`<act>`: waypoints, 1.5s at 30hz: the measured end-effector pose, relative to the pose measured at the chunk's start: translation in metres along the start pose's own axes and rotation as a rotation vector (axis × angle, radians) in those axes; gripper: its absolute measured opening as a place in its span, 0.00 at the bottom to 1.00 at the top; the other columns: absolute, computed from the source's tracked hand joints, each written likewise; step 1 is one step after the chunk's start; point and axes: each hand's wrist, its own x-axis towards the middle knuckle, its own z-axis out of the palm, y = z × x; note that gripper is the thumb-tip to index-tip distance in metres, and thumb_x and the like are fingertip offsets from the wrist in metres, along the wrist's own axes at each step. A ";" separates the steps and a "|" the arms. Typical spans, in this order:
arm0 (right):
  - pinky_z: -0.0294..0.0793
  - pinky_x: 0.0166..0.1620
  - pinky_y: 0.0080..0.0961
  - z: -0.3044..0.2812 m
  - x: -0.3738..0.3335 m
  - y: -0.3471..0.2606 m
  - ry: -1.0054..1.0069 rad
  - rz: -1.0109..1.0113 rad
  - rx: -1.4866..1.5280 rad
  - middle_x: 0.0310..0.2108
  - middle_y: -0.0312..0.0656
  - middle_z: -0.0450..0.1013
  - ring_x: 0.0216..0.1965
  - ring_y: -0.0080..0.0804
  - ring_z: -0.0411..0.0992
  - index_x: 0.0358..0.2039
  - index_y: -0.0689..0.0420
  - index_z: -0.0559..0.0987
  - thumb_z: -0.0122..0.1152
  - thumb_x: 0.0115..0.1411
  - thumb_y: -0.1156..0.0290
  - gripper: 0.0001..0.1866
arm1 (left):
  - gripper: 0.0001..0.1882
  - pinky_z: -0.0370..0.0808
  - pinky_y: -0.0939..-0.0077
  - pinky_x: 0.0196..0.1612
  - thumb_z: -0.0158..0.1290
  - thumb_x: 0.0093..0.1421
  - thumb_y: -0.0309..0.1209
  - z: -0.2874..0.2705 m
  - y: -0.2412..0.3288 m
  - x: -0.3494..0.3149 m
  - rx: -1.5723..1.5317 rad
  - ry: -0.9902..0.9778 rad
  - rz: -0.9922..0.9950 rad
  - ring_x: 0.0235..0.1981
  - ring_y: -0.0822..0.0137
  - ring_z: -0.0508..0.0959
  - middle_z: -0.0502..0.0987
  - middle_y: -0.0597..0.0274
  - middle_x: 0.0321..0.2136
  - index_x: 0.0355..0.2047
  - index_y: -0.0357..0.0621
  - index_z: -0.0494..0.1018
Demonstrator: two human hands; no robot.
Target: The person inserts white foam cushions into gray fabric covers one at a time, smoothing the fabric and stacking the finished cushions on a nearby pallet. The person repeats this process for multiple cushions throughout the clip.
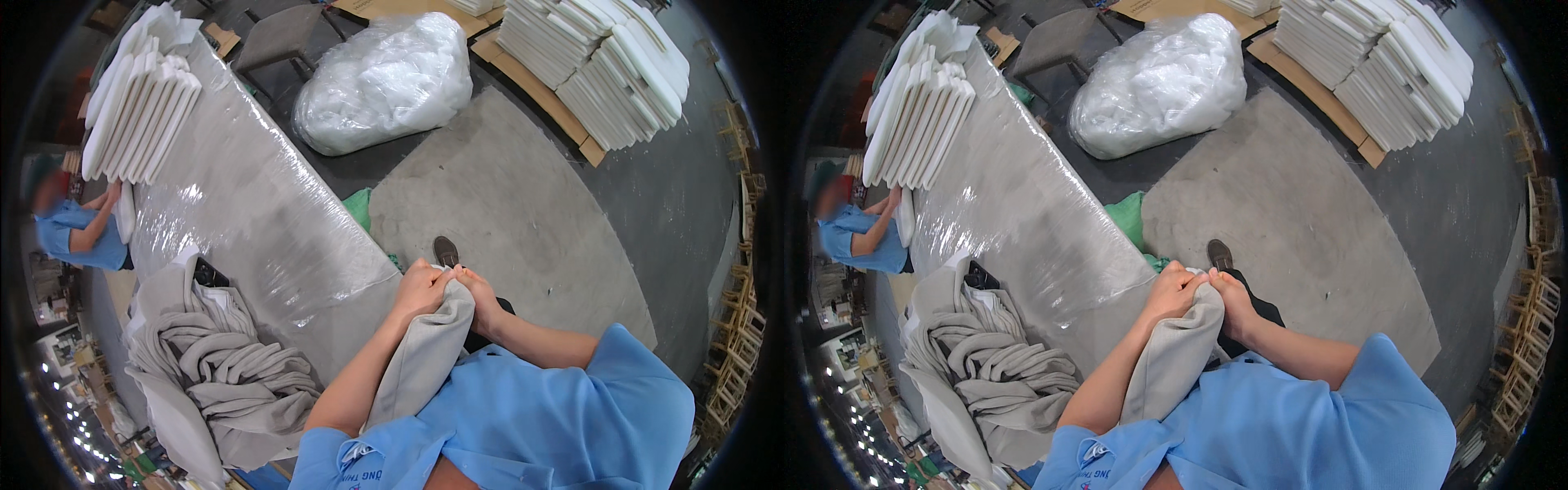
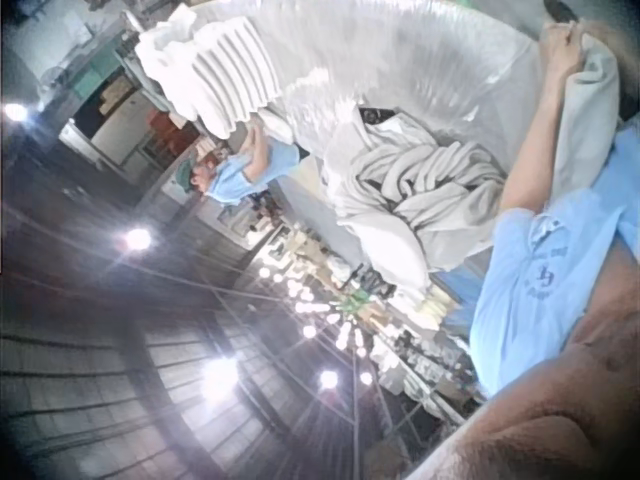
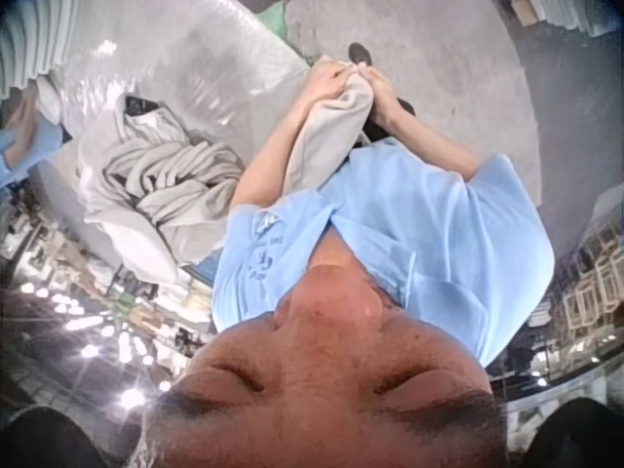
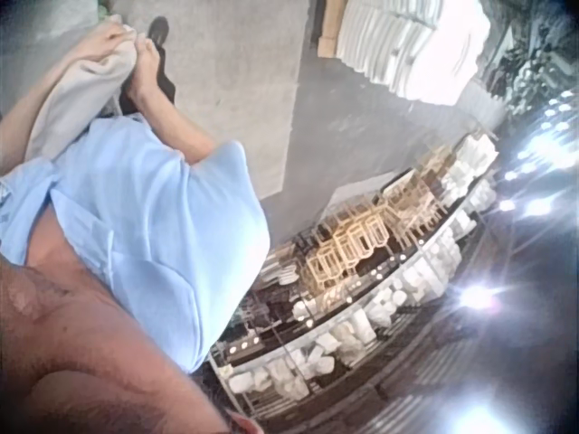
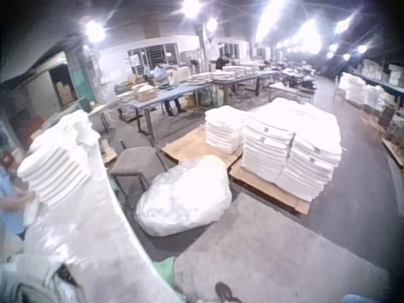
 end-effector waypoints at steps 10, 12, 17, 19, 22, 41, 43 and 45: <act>0.79 0.43 0.35 0.019 0.028 0.001 0.088 0.117 -0.182 0.34 0.38 0.77 0.36 0.31 0.76 0.42 0.56 0.79 0.49 0.77 0.47 0.23 | 0.22 0.71 0.51 0.43 0.54 0.69 0.47 -0.013 -0.003 0.008 0.160 0.000 -0.018 0.40 0.48 0.77 0.77 0.49 0.31 0.27 0.43 0.84; 0.79 0.43 0.36 0.020 0.038 0.003 0.191 0.108 -0.315 0.34 0.38 0.77 0.36 0.31 0.77 0.42 0.56 0.80 0.49 0.77 0.47 0.24 | 0.22 0.71 0.49 0.44 0.54 0.69 0.48 -0.007 -0.010 0.012 0.097 0.009 -0.057 0.41 0.47 0.77 0.78 0.49 0.33 0.28 0.43 0.84; 0.78 0.42 0.34 -0.048 0.073 0.043 -0.031 -0.053 -0.248 0.39 0.38 0.78 0.38 0.31 0.76 0.44 0.56 0.78 0.53 0.76 0.53 0.18 | 0.23 0.72 0.47 0.47 0.53 0.68 0.48 0.012 -0.012 0.015 0.055 -0.016 -0.063 0.44 0.43 0.77 0.79 0.46 0.37 0.28 0.42 0.84; 0.78 0.42 0.34 -0.062 0.064 0.048 -0.032 -0.005 -0.265 0.39 0.38 0.78 0.38 0.31 0.76 0.44 0.56 0.78 0.53 0.76 0.53 0.17 | 0.23 0.72 0.47 0.48 0.53 0.67 0.48 0.017 -0.015 0.016 0.028 -0.035 -0.052 0.44 0.42 0.77 0.79 0.45 0.38 0.28 0.41 0.84; 0.78 0.42 0.34 -0.066 0.054 0.051 -0.030 0.061 -0.243 0.40 0.38 0.78 0.38 0.31 0.76 0.45 0.55 0.78 0.53 0.76 0.54 0.17 | 0.22 0.73 0.46 0.48 0.52 0.67 0.46 0.016 -0.020 0.020 0.016 -0.110 -0.049 0.45 0.41 0.77 0.80 0.44 0.39 0.30 0.41 0.85; 0.78 0.43 0.34 -0.035 0.042 0.034 -0.358 0.336 -0.203 0.40 0.37 0.78 0.40 0.30 0.76 0.51 0.55 0.78 0.54 0.75 0.57 0.15 | 0.13 0.74 0.61 0.42 0.57 0.67 0.36 -0.044 -0.047 -0.137 -0.180 0.252 -0.350 0.36 0.50 0.78 0.78 0.46 0.32 0.41 0.37 0.76; 0.78 0.44 0.34 -0.034 0.041 0.030 -0.374 0.360 -0.238 0.41 0.37 0.78 0.40 0.30 0.76 0.51 0.55 0.78 0.54 0.75 0.57 0.15 | 0.14 0.74 0.60 0.43 0.57 0.67 0.37 -0.053 -0.049 -0.171 -0.100 0.141 -0.525 0.38 0.48 0.79 0.79 0.44 0.34 0.43 0.37 0.76; 0.78 0.44 0.34 -0.031 0.040 0.026 -0.386 0.380 -0.286 0.41 0.37 0.78 0.40 0.30 0.76 0.52 0.55 0.78 0.55 0.75 0.58 0.15 | 0.14 0.74 0.58 0.43 0.57 0.68 0.38 -0.037 -0.052 -0.182 -0.038 0.272 -0.432 0.40 0.46 0.79 0.80 0.44 0.36 0.43 0.38 0.76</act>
